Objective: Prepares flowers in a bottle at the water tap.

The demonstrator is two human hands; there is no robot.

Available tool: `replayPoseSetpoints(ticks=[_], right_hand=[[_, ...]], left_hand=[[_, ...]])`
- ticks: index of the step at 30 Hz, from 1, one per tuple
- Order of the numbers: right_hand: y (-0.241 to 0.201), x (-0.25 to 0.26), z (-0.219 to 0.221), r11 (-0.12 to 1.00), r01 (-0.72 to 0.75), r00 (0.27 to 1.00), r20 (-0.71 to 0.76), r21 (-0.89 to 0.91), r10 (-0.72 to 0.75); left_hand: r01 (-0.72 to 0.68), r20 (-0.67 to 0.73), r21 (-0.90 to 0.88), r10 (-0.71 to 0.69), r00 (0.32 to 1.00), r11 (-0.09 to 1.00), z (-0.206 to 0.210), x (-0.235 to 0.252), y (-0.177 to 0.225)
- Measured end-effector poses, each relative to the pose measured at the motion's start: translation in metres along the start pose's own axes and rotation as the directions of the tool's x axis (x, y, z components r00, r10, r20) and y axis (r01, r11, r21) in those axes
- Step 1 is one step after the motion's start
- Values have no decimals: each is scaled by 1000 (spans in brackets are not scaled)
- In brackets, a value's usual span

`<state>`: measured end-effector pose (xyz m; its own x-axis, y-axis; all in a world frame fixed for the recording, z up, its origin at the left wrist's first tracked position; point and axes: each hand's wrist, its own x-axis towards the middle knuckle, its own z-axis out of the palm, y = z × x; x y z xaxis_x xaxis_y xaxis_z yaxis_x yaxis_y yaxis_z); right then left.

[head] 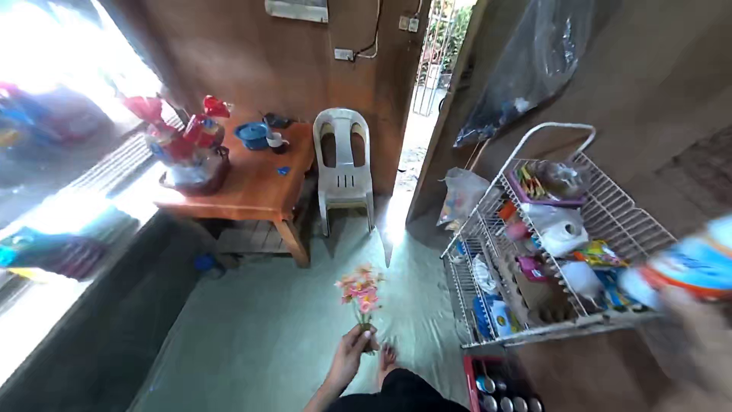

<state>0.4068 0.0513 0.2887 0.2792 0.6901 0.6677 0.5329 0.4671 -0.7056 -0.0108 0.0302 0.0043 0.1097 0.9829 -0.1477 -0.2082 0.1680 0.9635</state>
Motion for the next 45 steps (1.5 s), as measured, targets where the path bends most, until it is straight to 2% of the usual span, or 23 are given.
replayPoseSetpoints(ticks=[3,6,8,12,15,18,21,24,26,29,32,34,37,40,45], right_hand=[[73,69,112,990,-126,992,38,68,124],[146,129,222,972,-187,980,96,142,174],[186,162,294,957,-220,974,90,189,206],[260,213,430,937,-315,948,86,153,305],[313,234,516,930,-347,938,59,120,342],[360,274,583,912,-388,922,57,132,384],[400,317,626,894,-432,902,75,117,425],[442,359,656,879,-468,883,73,90,463],[475,390,671,866,-496,867,77,61,492],[533,435,693,861,-508,858,109,38,501],[584,492,726,847,-526,848,120,81,516],[617,539,751,860,-505,861,105,67,497],[668,594,789,882,-469,883,41,50,467],[710,651,825,900,-420,903,-46,114,427],[775,749,860,876,-453,851,-215,165,480]], left_hand=[[-38,-157,83,51,986,996,-40,88,39],[-90,-309,136,129,942,987,-87,166,69],[-112,-401,144,161,902,983,-115,213,80],[-144,-523,68,158,838,987,-153,314,86],[-108,-488,15,102,867,994,-172,393,88],[-41,-292,83,64,954,996,-184,485,95],[22,-95,164,-6,995,986,-190,578,117],[47,3,244,-49,999,969,-193,675,138],[49,9,312,-55,998,949,-189,735,154],[49,-35,349,-39,999,936,-176,806,156],[52,-115,293,-19,993,955,-154,866,151],[60,-113,255,-32,993,965,-130,910,149],[106,1,310,-112,994,945,-101,963,146],[167,133,383,-233,963,908,-78,1028,157],[139,312,431,-291,904,891,-47,1162,168]])
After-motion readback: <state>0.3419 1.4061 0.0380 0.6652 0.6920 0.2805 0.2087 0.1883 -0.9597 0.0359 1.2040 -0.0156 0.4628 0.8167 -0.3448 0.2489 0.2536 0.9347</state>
